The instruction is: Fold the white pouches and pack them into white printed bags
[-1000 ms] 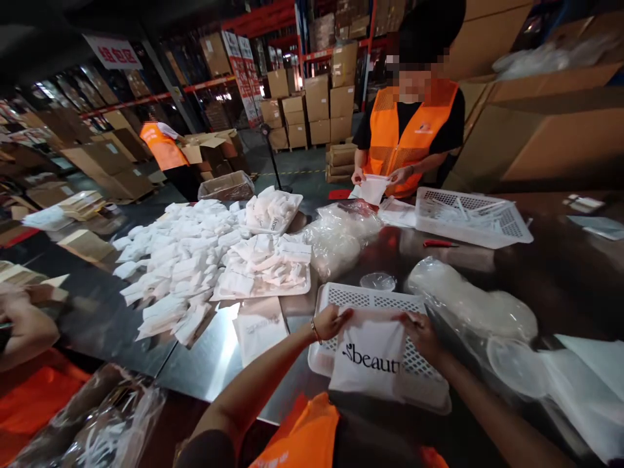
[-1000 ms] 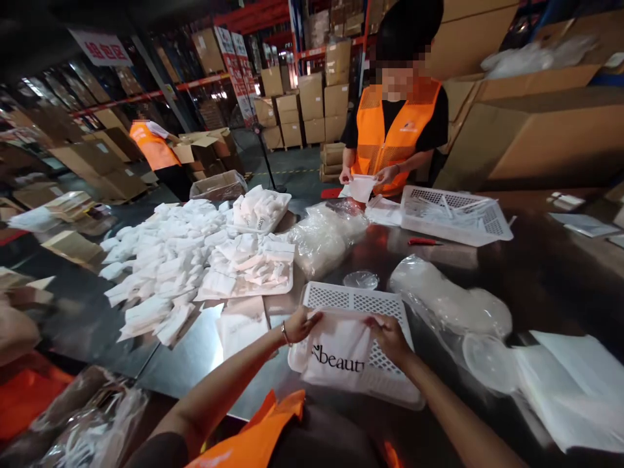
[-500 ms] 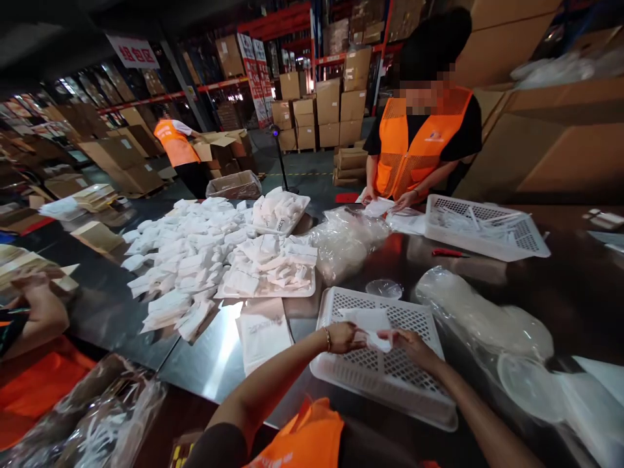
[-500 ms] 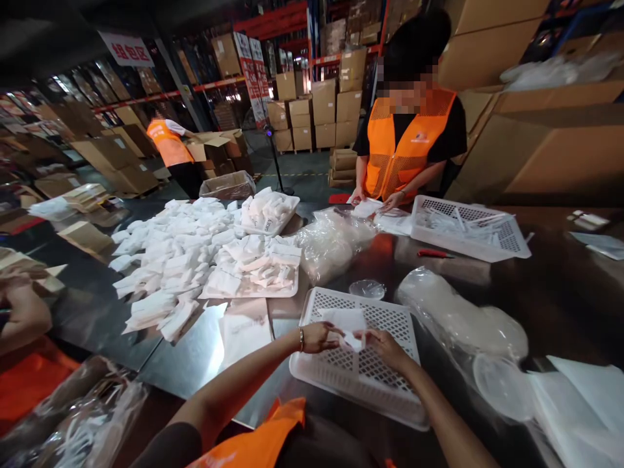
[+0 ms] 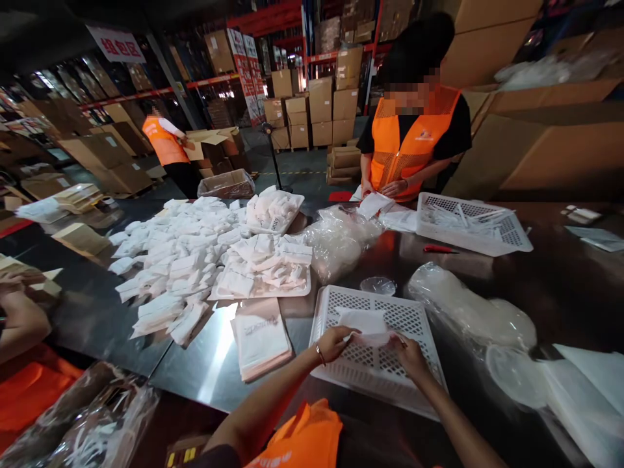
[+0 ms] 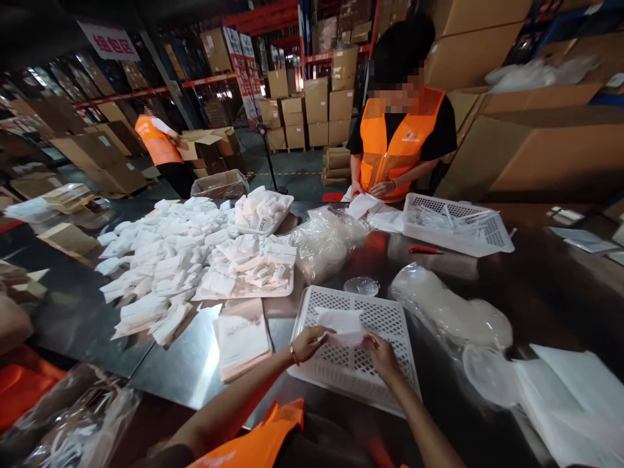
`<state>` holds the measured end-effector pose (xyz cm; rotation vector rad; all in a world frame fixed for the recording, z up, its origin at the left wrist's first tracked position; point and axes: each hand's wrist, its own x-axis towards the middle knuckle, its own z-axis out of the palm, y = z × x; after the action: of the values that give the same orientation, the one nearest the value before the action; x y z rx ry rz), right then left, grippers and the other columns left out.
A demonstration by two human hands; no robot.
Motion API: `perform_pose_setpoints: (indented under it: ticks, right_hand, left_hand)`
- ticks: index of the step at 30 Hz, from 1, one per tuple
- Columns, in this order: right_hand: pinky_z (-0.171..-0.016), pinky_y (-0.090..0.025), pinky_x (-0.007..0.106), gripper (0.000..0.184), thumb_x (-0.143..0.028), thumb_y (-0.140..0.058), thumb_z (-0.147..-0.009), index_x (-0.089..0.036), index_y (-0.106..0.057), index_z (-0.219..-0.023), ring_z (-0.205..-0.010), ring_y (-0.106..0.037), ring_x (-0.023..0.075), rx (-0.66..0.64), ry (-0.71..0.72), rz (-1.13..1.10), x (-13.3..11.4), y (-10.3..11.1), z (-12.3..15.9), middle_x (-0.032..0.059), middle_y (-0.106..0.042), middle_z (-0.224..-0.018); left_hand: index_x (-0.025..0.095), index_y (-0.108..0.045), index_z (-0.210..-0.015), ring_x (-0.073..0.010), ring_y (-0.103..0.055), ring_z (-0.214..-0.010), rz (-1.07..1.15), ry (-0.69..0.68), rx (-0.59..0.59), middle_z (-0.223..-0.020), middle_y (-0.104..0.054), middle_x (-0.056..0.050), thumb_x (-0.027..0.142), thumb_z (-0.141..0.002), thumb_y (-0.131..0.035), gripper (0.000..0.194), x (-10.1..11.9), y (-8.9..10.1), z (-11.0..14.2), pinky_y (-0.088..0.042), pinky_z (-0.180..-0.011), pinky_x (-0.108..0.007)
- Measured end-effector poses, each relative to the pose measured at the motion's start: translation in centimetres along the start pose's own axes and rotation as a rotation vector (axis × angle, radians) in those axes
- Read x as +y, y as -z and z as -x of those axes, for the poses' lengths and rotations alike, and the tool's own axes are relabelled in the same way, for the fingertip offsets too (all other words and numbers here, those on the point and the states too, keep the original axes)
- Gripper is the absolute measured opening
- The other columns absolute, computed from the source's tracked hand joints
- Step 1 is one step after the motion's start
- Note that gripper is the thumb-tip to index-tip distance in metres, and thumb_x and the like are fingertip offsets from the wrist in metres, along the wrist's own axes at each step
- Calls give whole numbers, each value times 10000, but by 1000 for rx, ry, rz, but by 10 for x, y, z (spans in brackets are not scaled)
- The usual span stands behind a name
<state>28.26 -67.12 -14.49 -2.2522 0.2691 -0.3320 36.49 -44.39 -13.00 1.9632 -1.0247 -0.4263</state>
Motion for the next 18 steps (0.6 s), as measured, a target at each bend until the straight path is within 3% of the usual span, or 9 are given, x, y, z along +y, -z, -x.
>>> perform_pose_setpoints:
  ticks: [3, 6, 13, 18]
  right_hand:
    - [-638, -520, 333, 772, -764, -173, -830, -178, -673, -782, -684, -660, 244, 139, -66, -19, -7, -9, 10, 120, -706, -724]
    - [-602, -477, 334, 758, -734, -177, -852, -159, -665, -773, -640, -640, 252, 251, -122, 28, -16, -23, 9, 141, -685, -677]
    - [-511, -299, 323, 762, -735, -144, -857, -185, -631, -651, -449, -500, 215, 394, -168, 228, -16, -40, -4, 127, -618, -530]
    - [-511, -252, 303, 729, -679, -130, -888, -186, -627, -687, -429, -455, 184, 435, -149, 325, -7, -43, 2, 98, -611, -524]
  left_hand:
    - [157, -631, -996, -184, -644, -867, 78, 271, 401, -937, -715, -72, 251, -947, -333, 317, 6, -19, 5, -515, -805, -328]
    - [174, -590, -867, -179, -607, -787, 8, 471, 581, -839, -677, -60, 251, -955, -312, 302, 16, -32, -3, -492, -735, -311]
    - [199, -518, -760, -184, -573, -725, -102, 595, 656, -772, -623, -70, 295, -993, -211, 397, 17, -31, -18, -437, -692, -313]
    - [209, -549, -799, -172, -589, -719, -198, 631, 566, -769, -647, -50, 295, -981, -311, 312, 6, -27, -7, -389, -646, -276]
